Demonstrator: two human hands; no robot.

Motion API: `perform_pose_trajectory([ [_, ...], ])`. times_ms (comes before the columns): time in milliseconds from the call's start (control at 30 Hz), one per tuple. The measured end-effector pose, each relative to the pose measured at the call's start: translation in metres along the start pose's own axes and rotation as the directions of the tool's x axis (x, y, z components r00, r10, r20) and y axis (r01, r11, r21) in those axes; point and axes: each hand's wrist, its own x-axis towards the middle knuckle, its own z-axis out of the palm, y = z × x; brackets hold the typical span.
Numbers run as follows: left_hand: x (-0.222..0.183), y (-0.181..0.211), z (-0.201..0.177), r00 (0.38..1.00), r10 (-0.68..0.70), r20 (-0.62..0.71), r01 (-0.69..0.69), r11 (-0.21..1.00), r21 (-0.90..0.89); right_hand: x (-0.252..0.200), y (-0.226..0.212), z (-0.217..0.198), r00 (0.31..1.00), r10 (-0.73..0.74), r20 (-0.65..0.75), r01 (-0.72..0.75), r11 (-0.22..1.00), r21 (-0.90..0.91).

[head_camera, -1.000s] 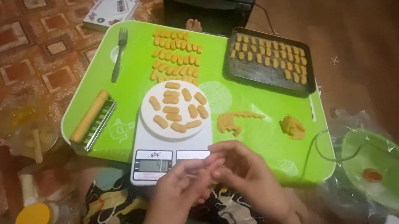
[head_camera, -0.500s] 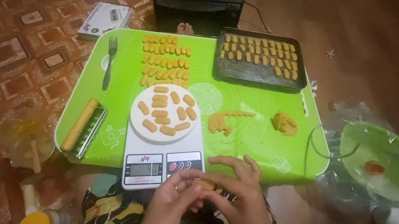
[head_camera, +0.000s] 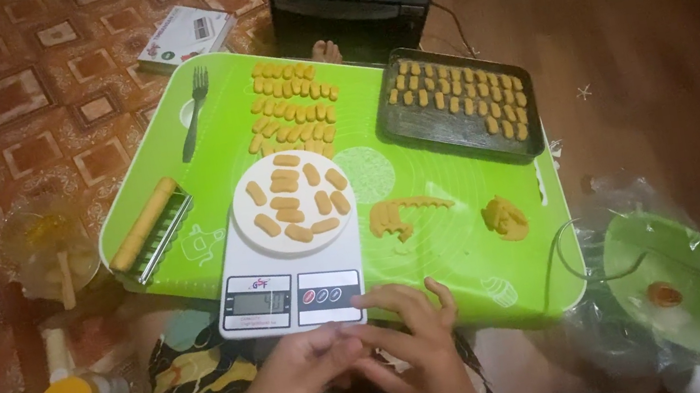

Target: Weighing small pieces of dough on a digital scale and arranging them in rows on a table

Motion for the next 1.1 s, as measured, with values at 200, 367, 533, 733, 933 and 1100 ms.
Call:
perform_pose_trajectory([
  [200,0.002,0.006,-0.001,0.983,-0.185,-0.008,0.177,0.949,-0.26,0.0,0.005,0.01,1.0,0.018,-0.018,-0.017,0.999,0.038],
  [367,0.003,0.006,-0.004,0.983,-0.181,-0.013,0.168,0.934,-0.314,0.008,-0.003,0.01,1.0,0.014,0.01,-0.014,0.999,-0.04],
  [533,0.005,-0.005,-0.012,0.976,-0.216,-0.014,0.196,0.91,-0.365,0.011,0.003,0.015,0.999,-0.039,0.025,0.042,0.989,-0.144],
  [733,0.009,-0.012,-0.021,0.971,-0.237,-0.02,0.201,0.861,-0.467,0.018,0.008,0.024,0.99,-0.123,0.074,0.139,0.947,-0.288],
  [933,0.01,-0.003,-0.033,0.936,-0.341,-0.089,0.234,0.79,-0.566,0.039,0.001,0.037,0.981,-0.157,0.117,0.188,0.924,-0.334],
  [1100,0.006,0.012,-0.053,0.904,-0.412,-0.115,0.277,0.768,-0.577,0.079,0.007,0.057,0.97,0.2,-0.136,-0.223,0.958,-0.182],
])
